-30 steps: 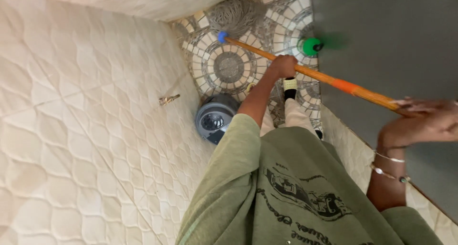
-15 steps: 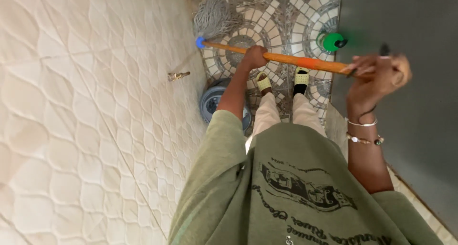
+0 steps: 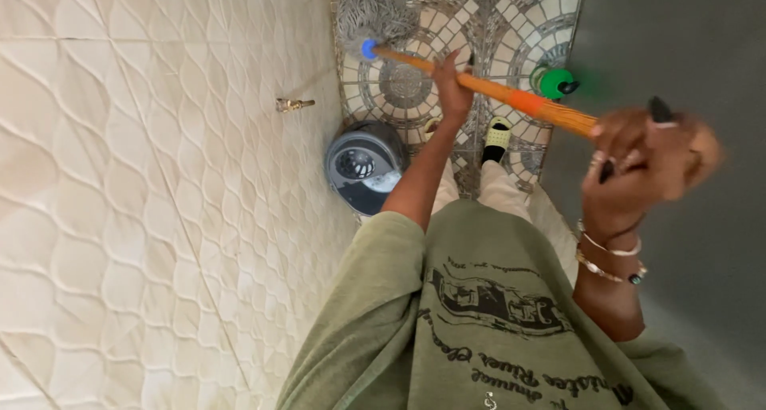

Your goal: The person mops a tiled floor in a bathroom using a mop, dipping it into a bucket and moving it across the surface around a toilet.

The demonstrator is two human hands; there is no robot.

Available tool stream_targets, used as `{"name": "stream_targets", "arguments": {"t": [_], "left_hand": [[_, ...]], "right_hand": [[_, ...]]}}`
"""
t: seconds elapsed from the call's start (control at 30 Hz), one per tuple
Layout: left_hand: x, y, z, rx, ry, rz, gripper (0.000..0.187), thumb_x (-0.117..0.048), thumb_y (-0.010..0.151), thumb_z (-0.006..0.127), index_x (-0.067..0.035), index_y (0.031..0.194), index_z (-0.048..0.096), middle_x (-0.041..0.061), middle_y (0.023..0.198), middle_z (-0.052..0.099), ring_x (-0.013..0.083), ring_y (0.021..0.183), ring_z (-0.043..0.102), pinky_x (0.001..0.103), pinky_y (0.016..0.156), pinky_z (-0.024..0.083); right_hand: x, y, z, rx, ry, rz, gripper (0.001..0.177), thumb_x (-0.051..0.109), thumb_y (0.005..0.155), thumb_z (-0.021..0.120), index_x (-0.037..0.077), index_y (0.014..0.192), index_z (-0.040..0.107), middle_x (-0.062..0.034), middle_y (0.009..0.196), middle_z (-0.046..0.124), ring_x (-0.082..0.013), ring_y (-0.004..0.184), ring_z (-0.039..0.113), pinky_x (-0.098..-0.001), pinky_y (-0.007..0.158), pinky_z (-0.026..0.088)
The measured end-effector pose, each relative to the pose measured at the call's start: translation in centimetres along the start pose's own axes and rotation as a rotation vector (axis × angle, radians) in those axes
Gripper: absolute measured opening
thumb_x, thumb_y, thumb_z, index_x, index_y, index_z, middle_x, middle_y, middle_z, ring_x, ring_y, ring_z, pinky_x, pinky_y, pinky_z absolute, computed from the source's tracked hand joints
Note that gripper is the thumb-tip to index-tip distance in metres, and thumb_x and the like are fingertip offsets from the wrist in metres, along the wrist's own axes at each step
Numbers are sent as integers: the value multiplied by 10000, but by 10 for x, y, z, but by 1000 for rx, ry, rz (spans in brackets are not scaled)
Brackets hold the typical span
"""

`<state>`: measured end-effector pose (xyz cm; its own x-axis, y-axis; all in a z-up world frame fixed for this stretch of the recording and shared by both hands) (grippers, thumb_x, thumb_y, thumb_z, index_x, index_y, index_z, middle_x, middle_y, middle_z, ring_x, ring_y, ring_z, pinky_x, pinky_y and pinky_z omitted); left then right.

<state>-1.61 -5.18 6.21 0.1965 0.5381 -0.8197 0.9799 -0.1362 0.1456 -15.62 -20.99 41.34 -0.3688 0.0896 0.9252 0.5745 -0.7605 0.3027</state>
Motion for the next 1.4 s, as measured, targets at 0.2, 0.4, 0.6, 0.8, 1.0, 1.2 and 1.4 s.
{"name": "stream_targets", "arguments": {"t": [0.2, 0.4, 0.6, 0.8, 1.0, 1.2, 1.4], "left_hand": [[-55, 1, 47, 48, -124, 57, 405, -57, 920, 714, -103, 1309, 613, 223, 1307, 639, 523, 1411, 452, 536, 1192, 364], [-100, 3, 93, 172, -222, 70, 399, -89, 903, 748, -144, 1278, 623, 272, 1365, 580, 494, 1364, 473, 498, 1110, 421], [-136, -16, 146, 225, -256, 202, 415, -112, 855, 764, -137, 1252, 645, 236, 1283, 623, 493, 1402, 462, 518, 1141, 412], [-149, -65, 183, 524, -276, 283, 206, -81, 733, 792, -109, 925, 723, 105, 1010, 707, 346, 1070, 636, 511, 1010, 466], [-158, -77, 166, 802, -85, 356, 142, -163, 740, 809, -69, 768, 706, 112, 850, 701, 336, 905, 668, 483, 893, 492], [-118, -103, 180, 1115, 17, 292, 128, -185, 767, 742, -102, 864, 758, 137, 894, 741, 339, 907, 707, 466, 822, 564], [-80, -105, 140, 1161, 197, 469, 206, -295, 798, 734, -105, 874, 757, 137, 903, 739, 342, 921, 705, 482, 807, 568]], "right_hand": [[36, 7, -33, -74, -96, 2, 81, 51, 1097, 461, -25, 1083, 484, -82, 605, 394, -182, 409, 403, -417, 517, 499], [62, 1, -76, 84, -457, -128, 198, 68, 1143, 422, 31, 951, 392, -77, 594, 440, -193, 463, 438, -388, 570, 536], [46, 21, -148, 578, -409, -309, 243, 94, 1040, 611, 56, 867, 444, -53, 669, 474, -206, 537, 492, -452, 640, 480], [33, -53, -234, 240, -557, -271, 246, 116, 1062, 595, 44, 872, 457, -71, 681, 504, -207, 540, 525, -435, 620, 504], [4, -95, -362, 158, -753, -227, 259, 139, 1085, 579, 32, 876, 470, -88, 693, 534, -207, 543, 557, -418, 600, 528], [-7, -118, -399, 51, -904, -176, 279, 161, 1108, 563, 20, 881, 483, -106, 704, 564, -208, 547, 589, -401, 581, 552], [-31, -127, -376, -101, -857, -101, 305, 184, 1130, 547, 8, 886, 496, -124, 716, 594, -208, 550, 622, -384, 561, 576]]}}
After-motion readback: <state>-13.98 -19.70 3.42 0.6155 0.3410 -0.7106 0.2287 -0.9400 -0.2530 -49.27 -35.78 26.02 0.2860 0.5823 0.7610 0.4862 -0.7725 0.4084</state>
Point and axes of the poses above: each hand's wrist, its own y-axis towards the middle knuckle, its own z-axis out of the palm, x = y × z, the point moved 4 cm from there along y, towards the middle knuckle
